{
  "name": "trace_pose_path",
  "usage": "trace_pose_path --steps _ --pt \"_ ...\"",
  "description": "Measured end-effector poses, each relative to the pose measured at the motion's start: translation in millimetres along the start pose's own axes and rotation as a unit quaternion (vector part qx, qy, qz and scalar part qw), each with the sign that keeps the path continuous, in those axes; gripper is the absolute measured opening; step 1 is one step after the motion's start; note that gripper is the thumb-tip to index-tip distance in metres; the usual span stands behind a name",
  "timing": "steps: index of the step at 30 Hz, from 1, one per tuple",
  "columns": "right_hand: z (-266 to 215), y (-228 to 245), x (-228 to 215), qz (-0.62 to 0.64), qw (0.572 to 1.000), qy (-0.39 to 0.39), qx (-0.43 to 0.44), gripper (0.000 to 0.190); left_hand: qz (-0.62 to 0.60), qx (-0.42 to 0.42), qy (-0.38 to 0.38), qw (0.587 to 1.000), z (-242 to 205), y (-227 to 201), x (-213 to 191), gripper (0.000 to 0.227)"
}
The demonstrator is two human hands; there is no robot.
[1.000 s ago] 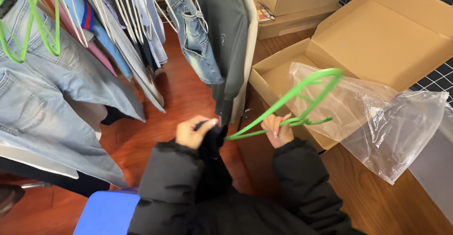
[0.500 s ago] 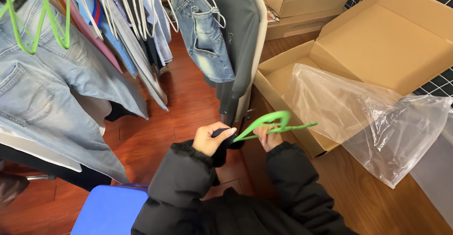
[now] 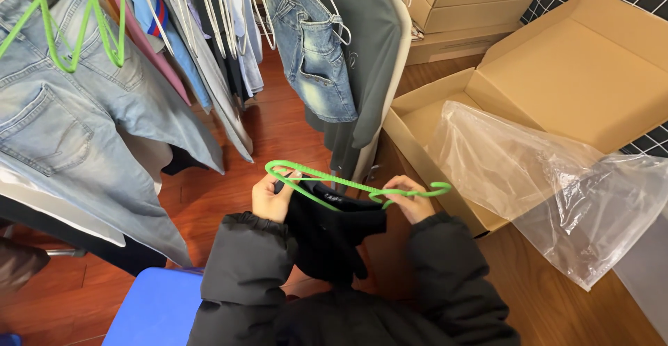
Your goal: Hanging a shirt on a hanger and organizing cardboard boxes in a storage area
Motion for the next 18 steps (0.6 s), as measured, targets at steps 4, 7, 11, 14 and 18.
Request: trace_pose_path --steps 4,7,11,14,18 --pt "-2.9 -0.1 25.4 0.314 0.942 0.123 0.0 0.017 0.075 0.036 -0.015 0.996 1.5 1.3 -0.3 0.01" --pt "-1.1 14.7 30.9 0.371 0.916 0.153 -0.022 0.007 0.211 0.096 -0.018 0.973 1.9 -7.2 -4.4 0.014" --pt "5.4 31.0 20.2 0.276 0.954 0.078 -0.087 0.03 0.297 0.111 0.003 0.948 2.2 8.0 -1.2 0.018" --pt "8.0 32.7 21.4 0.231 0.97 0.034 -0.07 0.028 0.266 0.007 0.122 0.956 2.7 61.2 21.4 0.032" --pt "8.5 37.4 23.5 0.228 0.971 0.016 -0.065 0.027 0.18 -0.015 0.167 0.969 -5.0 57.7 21.7 0.027"
Point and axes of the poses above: each hand's wrist, its own z-axis towards the middle knuckle, its own x-axis out of the palm, y = z × x, the point moved 10 cm from there along z, towards the middle knuckle, and after that the axes turned 14 degrees about z, right-handed, at the moved point
